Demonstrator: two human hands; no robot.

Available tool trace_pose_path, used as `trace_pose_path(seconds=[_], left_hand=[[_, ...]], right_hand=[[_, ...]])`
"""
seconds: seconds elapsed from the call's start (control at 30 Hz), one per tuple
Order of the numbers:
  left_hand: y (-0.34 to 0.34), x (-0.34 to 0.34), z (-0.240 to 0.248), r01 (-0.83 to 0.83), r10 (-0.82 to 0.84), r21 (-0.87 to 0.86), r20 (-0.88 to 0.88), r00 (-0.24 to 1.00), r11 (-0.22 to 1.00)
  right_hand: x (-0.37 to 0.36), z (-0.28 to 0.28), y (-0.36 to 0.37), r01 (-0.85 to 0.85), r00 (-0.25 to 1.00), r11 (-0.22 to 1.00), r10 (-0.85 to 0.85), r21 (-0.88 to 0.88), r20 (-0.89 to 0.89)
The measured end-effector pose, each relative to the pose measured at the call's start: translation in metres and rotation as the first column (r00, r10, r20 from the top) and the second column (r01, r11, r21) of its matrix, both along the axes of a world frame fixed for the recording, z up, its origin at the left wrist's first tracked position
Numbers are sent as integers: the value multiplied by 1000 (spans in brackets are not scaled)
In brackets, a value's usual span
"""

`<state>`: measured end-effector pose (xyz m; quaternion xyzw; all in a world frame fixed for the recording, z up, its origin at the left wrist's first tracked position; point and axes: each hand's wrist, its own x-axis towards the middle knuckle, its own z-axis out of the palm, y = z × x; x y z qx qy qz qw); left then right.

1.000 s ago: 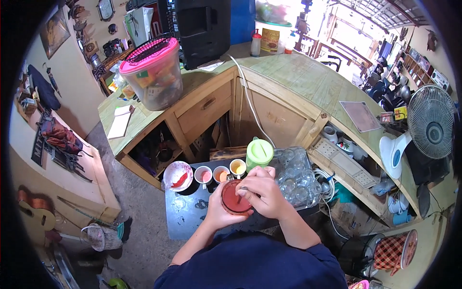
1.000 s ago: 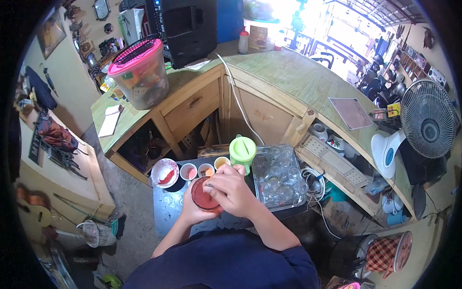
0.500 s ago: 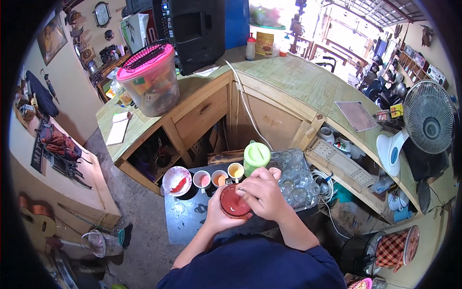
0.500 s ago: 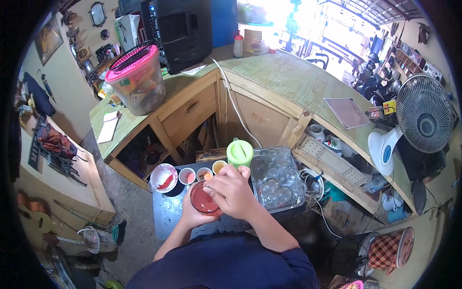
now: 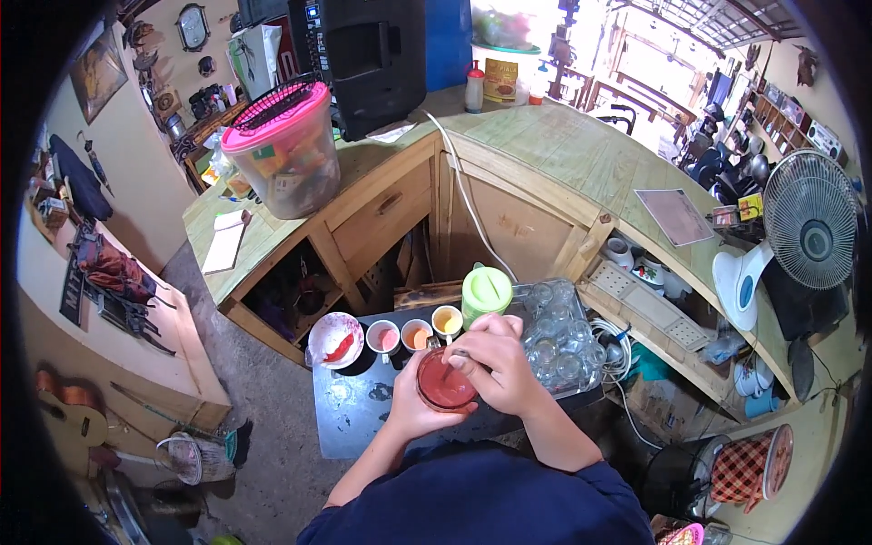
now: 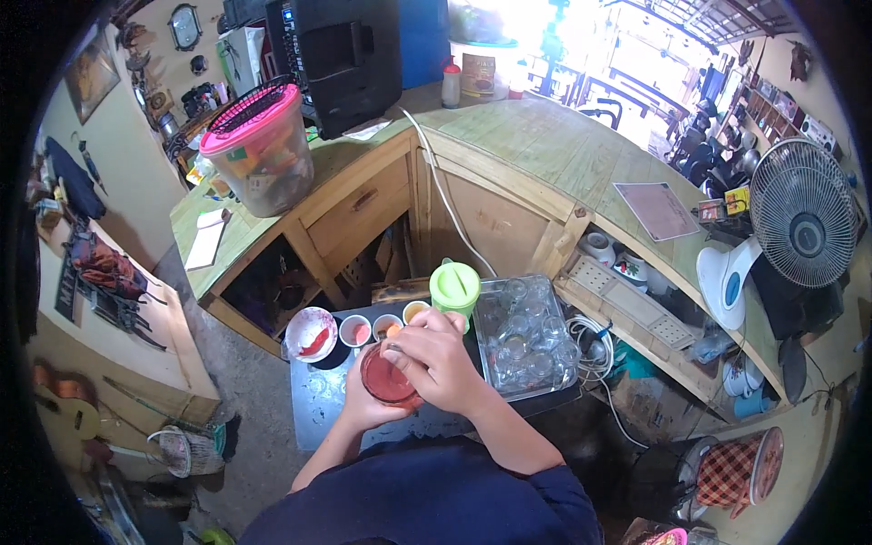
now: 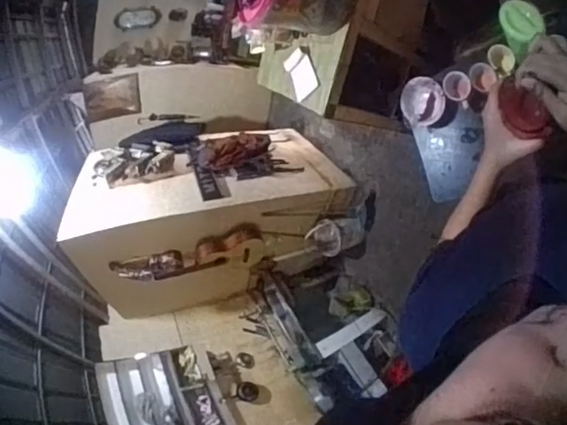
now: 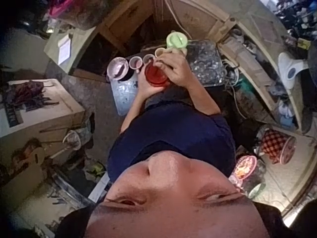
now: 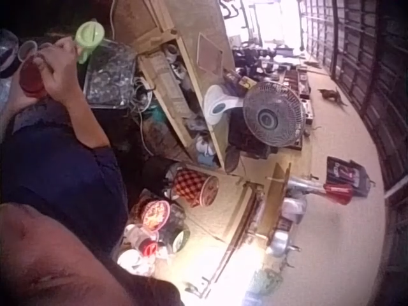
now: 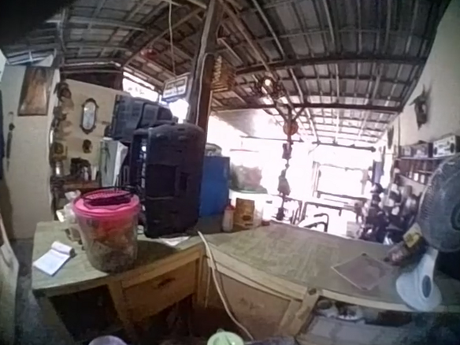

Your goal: The recorder scoops a dark red fruit conserve into a glass cup and mixes it with other ingredients to prepare a drink.

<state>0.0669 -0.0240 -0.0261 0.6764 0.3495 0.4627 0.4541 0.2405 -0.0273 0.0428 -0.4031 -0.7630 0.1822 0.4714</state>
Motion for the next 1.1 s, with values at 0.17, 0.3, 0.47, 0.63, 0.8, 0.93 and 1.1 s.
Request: trace_pose_path(seconds=[0.17,0.3,0.47,0.63,0.8,0.93,1.1], left_hand=[[0,-2,1,-11,12,-32,30,999,999],[1,-2,-2,-13,13,-9,34,999,1000],[1,-3,-1,-19,20,-24,42,999,1000],[1,-3,-2,-43,43,17,-5,999,999],[2,-5,-3,-31,31,-22,32,999,999],[2,-6,-1,-56,56,0,7,998,998],[2,-4,-5,-41,42,-7,23,999,999]], right_hand=[[-1,-1,0,-6,996,1000,7,-3,90],[1,-1,0,-9,1000,1000,9,-3,-5],[0,-2,0,-14,996,1000,16,-17,88],[0,-8,3,70,993,993,-79,92,92],[-1,-5,3,-26,998,999,28,-38,51],[-2,-1,3,64,997,997,-66,42,49],[-2,0,2,-17,1000,999,18,-42,16]])
